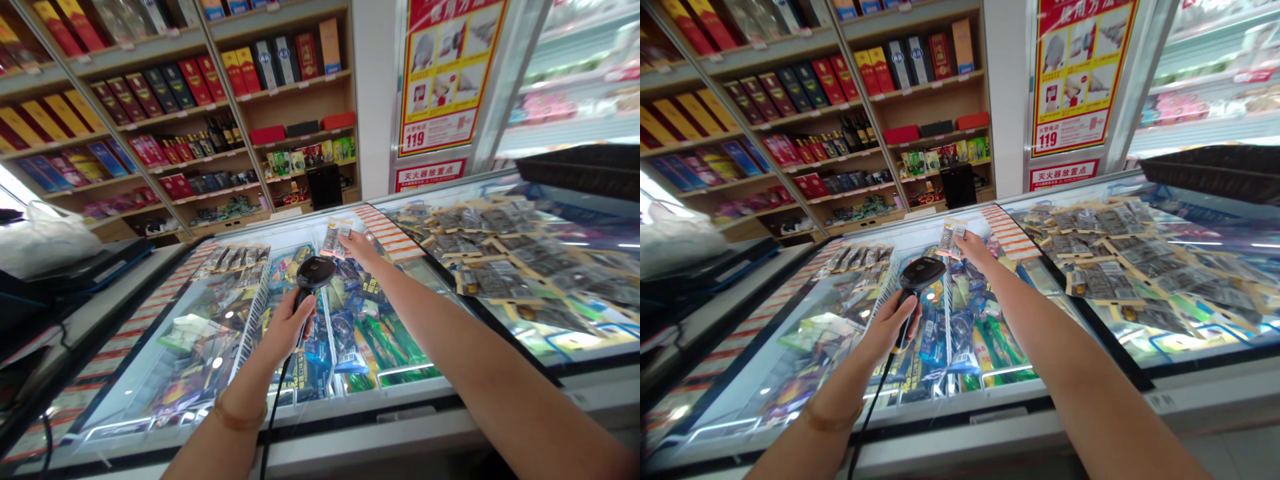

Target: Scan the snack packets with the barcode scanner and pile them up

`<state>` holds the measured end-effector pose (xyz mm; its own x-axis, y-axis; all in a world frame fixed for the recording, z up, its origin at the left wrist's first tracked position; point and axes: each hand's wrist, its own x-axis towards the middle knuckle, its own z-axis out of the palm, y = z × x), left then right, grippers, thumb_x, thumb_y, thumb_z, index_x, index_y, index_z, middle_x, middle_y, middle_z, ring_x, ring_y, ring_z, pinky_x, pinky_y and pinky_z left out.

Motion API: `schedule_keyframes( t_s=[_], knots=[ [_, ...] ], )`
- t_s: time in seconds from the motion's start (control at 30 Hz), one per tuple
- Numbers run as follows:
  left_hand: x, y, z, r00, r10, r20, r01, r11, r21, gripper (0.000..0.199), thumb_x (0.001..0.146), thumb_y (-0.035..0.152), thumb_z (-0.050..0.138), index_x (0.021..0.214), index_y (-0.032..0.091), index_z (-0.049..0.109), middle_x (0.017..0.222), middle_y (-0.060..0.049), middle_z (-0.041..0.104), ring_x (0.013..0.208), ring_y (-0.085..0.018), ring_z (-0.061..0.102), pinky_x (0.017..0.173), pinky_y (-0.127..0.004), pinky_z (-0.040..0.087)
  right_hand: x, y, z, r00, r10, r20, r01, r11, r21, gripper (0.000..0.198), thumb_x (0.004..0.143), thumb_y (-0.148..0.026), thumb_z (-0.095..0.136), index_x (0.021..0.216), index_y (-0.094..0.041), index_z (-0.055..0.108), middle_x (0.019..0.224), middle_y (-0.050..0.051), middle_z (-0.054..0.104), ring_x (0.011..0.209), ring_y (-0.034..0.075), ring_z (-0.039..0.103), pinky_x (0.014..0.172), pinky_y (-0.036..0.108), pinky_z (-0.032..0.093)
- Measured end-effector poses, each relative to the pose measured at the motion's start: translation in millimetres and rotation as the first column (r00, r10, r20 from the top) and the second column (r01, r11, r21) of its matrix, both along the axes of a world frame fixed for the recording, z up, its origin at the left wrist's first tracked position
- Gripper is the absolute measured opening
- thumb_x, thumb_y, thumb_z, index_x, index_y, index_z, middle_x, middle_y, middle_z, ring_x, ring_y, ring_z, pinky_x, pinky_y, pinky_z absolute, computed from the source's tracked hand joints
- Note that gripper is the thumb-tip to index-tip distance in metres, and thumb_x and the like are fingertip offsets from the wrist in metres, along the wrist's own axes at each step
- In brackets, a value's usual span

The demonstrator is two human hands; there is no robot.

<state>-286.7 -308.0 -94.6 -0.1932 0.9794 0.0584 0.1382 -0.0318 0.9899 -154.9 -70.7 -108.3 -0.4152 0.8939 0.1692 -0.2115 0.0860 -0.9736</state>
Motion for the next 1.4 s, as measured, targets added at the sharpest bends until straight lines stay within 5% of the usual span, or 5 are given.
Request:
schedule_keyframes(
  t_s=[0.43, 0.73, 0.93, 1.13, 1.4],
  knots=[
    [1, 1, 0.9, 1.000, 0.007, 0.025, -0.007, 1.000, 0.015, 0.057, 0.073, 0.073, 0.072, 0.084, 0.020, 0.053, 0.064, 0.005, 0.057, 0.039, -0.007, 0.046, 0.038, -0.022, 0.036, 2, -1, -2, 0.999, -0.017, 0.036, 0.017, 1.000, 0.009, 0.033, 0.087, -0.042, 0.069, 0.110, -0.019, 0.067, 0.103, 0.007, 0.077, 0.091, 0.023, 0.074, 0.076, 0.032, 0.060],
    [-39, -21, 41.5, 0.922, 0.352, 0.160, -0.354, 0.935, -0.018, 0.057, 0.068, 0.072, 0.075, 0.081, 0.020, 0.054, 0.063, 0.004, 0.060, 0.036, -0.008, 0.047, 0.034, -0.021, 0.034, -44, -32, 11, 0.944, 0.012, 0.330, -0.030, 0.998, 0.052, 0.029, 0.084, -0.045, 0.075, 0.075, -0.020, 0.065, 0.054, -0.003, 0.058, 0.046, 0.011, 0.052, 0.045, 0.022, 0.045],
    [-119, -81, 58.9, 0.771, 0.622, 0.136, -0.630, 0.777, 0.015, 0.047, 0.073, 0.061, 0.074, 0.081, 0.020, 0.054, 0.062, 0.004, 0.059, 0.039, -0.008, 0.049, 0.037, -0.021, 0.037, -151, -91, 28, 0.885, 0.422, 0.197, -0.364, 0.890, -0.273, 0.027, 0.070, -0.023, 0.092, 0.075, -0.017, 0.066, 0.061, -0.001, 0.067, 0.055, 0.009, 0.059, 0.063, 0.025, 0.061],
    [-169, -123, 55.9, 0.670, 0.735, 0.109, -0.740, 0.673, 0.013, 0.043, 0.073, 0.058, 0.072, 0.084, 0.020, 0.055, 0.065, 0.004, 0.060, 0.037, -0.009, 0.049, 0.034, -0.021, 0.035, -243, -140, 32, 0.931, 0.357, 0.071, -0.301, 0.866, -0.398, 0.029, 0.075, -0.005, 0.083, 0.096, -0.015, 0.067, 0.080, 0.002, 0.072, 0.072, 0.014, 0.072, 0.081, 0.030, 0.065],
    [-145, -102, 50.5, 0.739, 0.660, 0.133, -0.665, 0.747, -0.009, 0.042, 0.075, 0.058, 0.071, 0.082, 0.020, 0.054, 0.061, 0.003, 0.059, 0.038, -0.009, 0.049, 0.035, -0.021, 0.037, -200, -115, 15, 0.958, 0.261, 0.117, -0.234, 0.950, -0.205, 0.028, 0.069, -0.006, 0.082, 0.091, -0.018, 0.069, 0.079, 0.002, 0.069, 0.077, 0.018, 0.072, 0.086, 0.037, 0.063]
  ],
)
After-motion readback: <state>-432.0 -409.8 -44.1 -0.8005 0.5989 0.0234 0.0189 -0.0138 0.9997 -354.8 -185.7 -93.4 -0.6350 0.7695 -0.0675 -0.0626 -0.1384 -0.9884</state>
